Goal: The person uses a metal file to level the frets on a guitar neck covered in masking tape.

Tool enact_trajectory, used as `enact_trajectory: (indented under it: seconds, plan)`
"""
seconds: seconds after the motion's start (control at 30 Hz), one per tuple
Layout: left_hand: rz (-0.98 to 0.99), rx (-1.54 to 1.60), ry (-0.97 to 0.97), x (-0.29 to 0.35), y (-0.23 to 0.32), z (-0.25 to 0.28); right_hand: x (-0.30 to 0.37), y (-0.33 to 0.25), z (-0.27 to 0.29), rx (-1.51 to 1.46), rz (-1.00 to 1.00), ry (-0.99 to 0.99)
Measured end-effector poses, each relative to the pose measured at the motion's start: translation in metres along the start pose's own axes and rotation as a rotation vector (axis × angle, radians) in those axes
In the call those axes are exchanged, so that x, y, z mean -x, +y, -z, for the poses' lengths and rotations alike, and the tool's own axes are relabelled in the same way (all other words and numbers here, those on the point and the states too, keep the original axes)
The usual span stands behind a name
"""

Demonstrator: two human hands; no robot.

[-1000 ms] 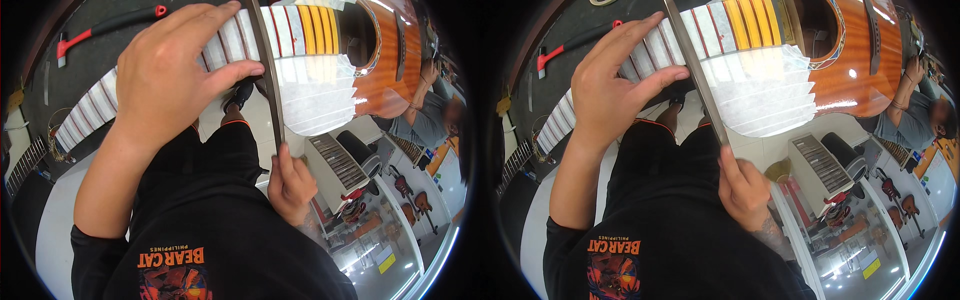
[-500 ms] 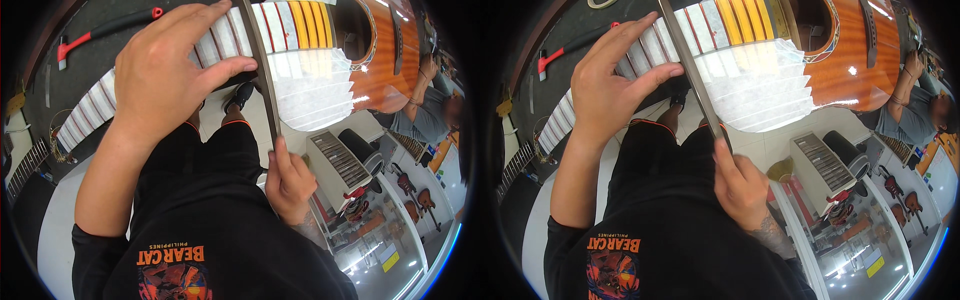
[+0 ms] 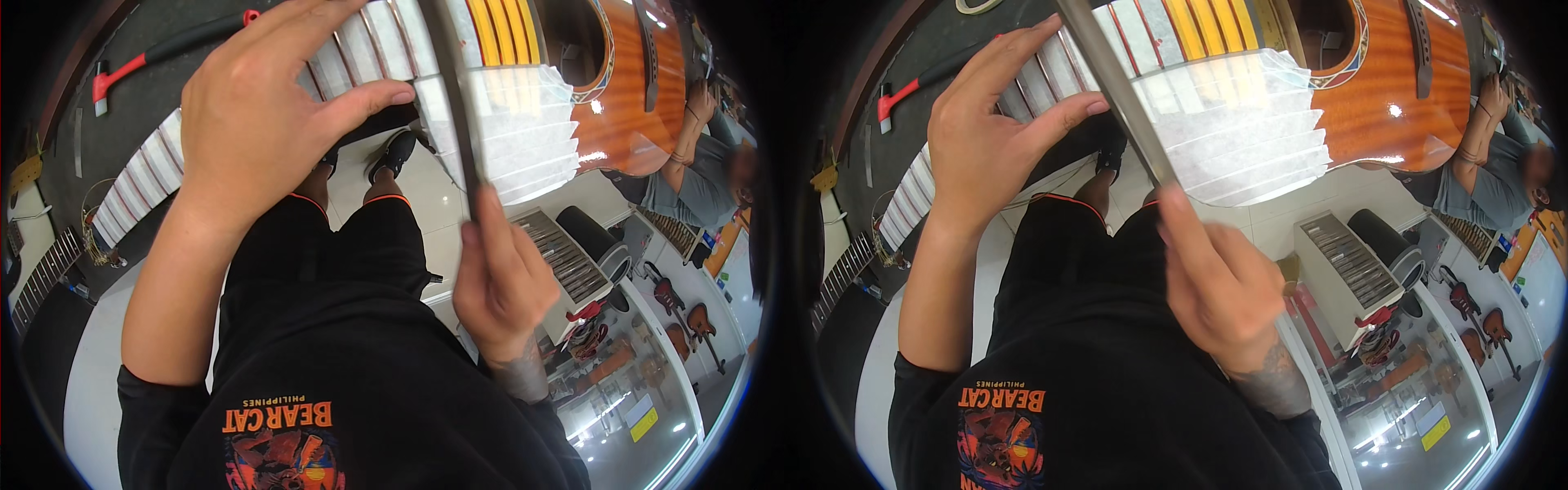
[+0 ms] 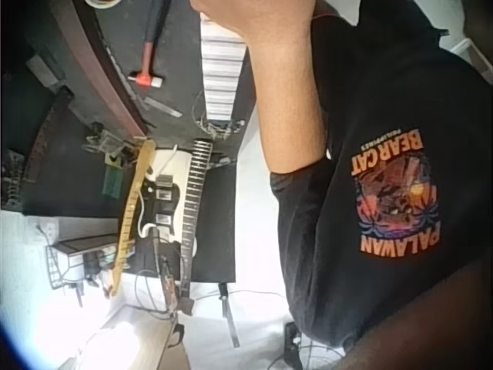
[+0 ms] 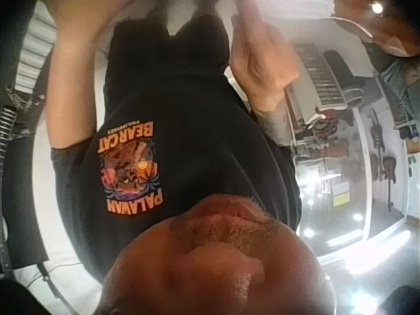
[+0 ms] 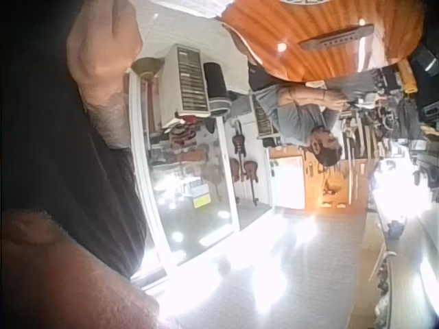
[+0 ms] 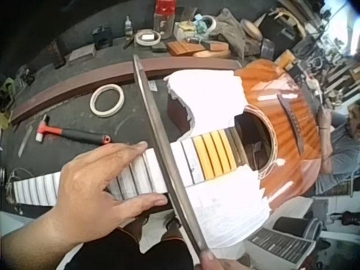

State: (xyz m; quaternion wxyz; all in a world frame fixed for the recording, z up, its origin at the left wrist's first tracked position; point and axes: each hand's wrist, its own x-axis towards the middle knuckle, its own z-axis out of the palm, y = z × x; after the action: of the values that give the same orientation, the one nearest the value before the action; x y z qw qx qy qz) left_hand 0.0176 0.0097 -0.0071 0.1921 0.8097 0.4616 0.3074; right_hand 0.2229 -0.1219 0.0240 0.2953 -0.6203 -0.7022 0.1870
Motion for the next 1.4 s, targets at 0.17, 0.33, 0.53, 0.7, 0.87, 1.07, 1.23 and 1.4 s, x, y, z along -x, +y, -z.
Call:
enact_trajectory:
  seconds: [0.17, 0.33, 0.53, 0.7, 0.87, 1.07, 1.23, 1.4]
  plan:
    - [0.028, -0.059, -0.033, 0.001, 0.002, 0.000, 0.075, 0.006, 0.033, 0.078, -0.064, 0.009]
    - [0.076, -0.110, -0.011, 0.004, 0.004, -0.004, 0.113, 0.003, 0.035, 0.090, -0.153, 0.004]
    - [0.034, -0.108, -0.033, 0.003, 0.002, -0.006, 0.121, -0.002, 0.043, 0.060, -0.224, -0.099]
    - [0.060, -0.143, -0.084, -0.001, 0.008, -0.002, 0.119, -0.001, 0.041, 0.044, -0.215, -0.079]
    - [-0.028, -0.190, -0.125, -0.006, 0.007, 0.001, 0.114, -0.004, 0.041, 0.036, -0.199, -0.082]
    - [0.006, -0.024, -0.077, -0.015, 0.007, -0.010, 0.110, -0.003, 0.044, 0.064, -0.175, -0.115]
    - [0.026, -0.081, -0.026, -0.010, 0.007, -0.013, 0.113, -0.003, 0.040, 0.168, -0.164, -0.110]
    - [0.002, -0.113, -0.011, -0.010, 0.007, -0.014, 0.052, -0.005, 0.029, 0.172, -0.128, -0.158]
